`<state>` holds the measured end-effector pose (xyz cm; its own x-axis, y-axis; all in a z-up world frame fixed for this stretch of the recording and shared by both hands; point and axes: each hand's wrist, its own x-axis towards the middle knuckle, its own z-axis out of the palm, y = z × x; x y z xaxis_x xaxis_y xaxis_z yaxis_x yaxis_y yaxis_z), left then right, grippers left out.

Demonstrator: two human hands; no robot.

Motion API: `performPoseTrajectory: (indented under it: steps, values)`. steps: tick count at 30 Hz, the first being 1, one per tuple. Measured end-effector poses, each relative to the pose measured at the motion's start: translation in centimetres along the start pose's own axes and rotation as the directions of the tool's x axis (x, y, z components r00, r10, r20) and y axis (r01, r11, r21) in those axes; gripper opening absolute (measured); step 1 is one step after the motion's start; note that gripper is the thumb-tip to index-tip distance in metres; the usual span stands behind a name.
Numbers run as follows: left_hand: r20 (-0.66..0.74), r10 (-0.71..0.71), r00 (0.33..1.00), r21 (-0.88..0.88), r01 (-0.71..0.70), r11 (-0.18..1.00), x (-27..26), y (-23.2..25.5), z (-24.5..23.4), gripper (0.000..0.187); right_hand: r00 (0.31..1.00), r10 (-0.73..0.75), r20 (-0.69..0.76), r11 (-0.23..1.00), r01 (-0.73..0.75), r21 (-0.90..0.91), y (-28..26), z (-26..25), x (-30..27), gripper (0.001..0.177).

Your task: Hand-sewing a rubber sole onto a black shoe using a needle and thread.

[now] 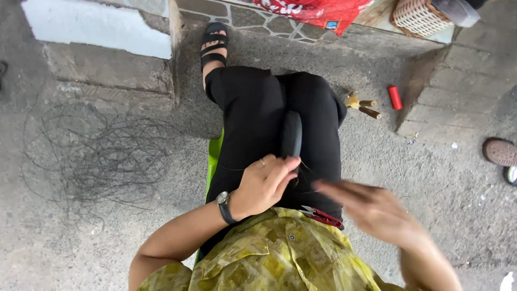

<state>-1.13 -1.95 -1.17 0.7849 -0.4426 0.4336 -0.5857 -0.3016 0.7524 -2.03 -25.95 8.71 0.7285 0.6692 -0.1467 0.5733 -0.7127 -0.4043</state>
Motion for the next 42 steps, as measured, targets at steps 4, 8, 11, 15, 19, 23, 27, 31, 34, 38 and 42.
performPoseTrajectory:
  steps: [4,8,11,15,19,23,27,31,34,38,42]
  values:
    - [-0.111,0.185,0.976,0.202,-0.16,0.966,-1.6,-0.7,1.0,0.037,0.996,-0.053,-0.077,0.683,0.092,0.725,-2.5,2.6,4.0,0.024]
    - [-0.209,0.192,0.959,0.197,-0.151,0.969,0.1,0.5,-2.3,0.044,0.92,0.219,-0.326,0.681,0.095,0.726,-2.8,4.2,4.1,0.007]
    - [-0.261,0.268,0.927,0.397,-0.149,0.906,1.2,1.4,-2.3,0.017,0.823,0.318,-0.471,0.757,0.079,0.649,-0.6,7.0,1.2,0.012]
    - [-0.253,0.345,0.904,0.362,-0.242,0.9,2.2,1.7,-0.8,0.013,0.755,0.332,-0.566,0.887,-0.046,0.459,-1.3,4.8,2.3,0.018]
    - [-0.244,0.373,0.895,0.508,-0.209,0.836,3.5,3.0,-1.6,0.01,0.79,0.286,-0.542,0.921,-0.071,0.383,-2.0,4.3,3.1,0.026]
    - [-0.228,0.238,0.944,0.617,-0.049,0.785,3.7,4.4,-2.0,0.018,0.801,0.174,-0.573,0.949,0.02,0.315,-3.1,4.6,2.4,0.021]
    - [-0.334,0.152,0.93,0.568,0.07,0.82,3.4,4.7,-0.8,0.021,0.779,0.12,-0.616,0.978,0.014,0.208,-3.6,6.5,3.5,0.025]
    - [-0.261,0.273,0.926,0.444,-0.136,0.886,2.9,3.2,-0.9,0.012,0.729,0.251,-0.636,0.922,0.021,0.388,-3.6,8.0,3.5,0.009]
    - [-0.214,0.252,0.944,0.483,-0.122,0.867,2.8,1.9,0.4,0.007,0.723,0.356,-0.592,0.821,0.061,0.568,-3.3,8.7,3.4,0.004]
    - [-0.054,0.178,0.983,0.483,-0.13,0.866,3.2,1.5,0.9,0.007,0.711,0.455,-0.536,0.703,0.083,0.707,-2.4,9.1,2.9,0.004]
    - [0.027,0.153,0.988,0.442,-0.149,0.885,3.8,1.4,0.1,0.003,0.692,0.486,-0.534,0.686,0.077,0.723,-1.6,9.1,2.6,0.003]
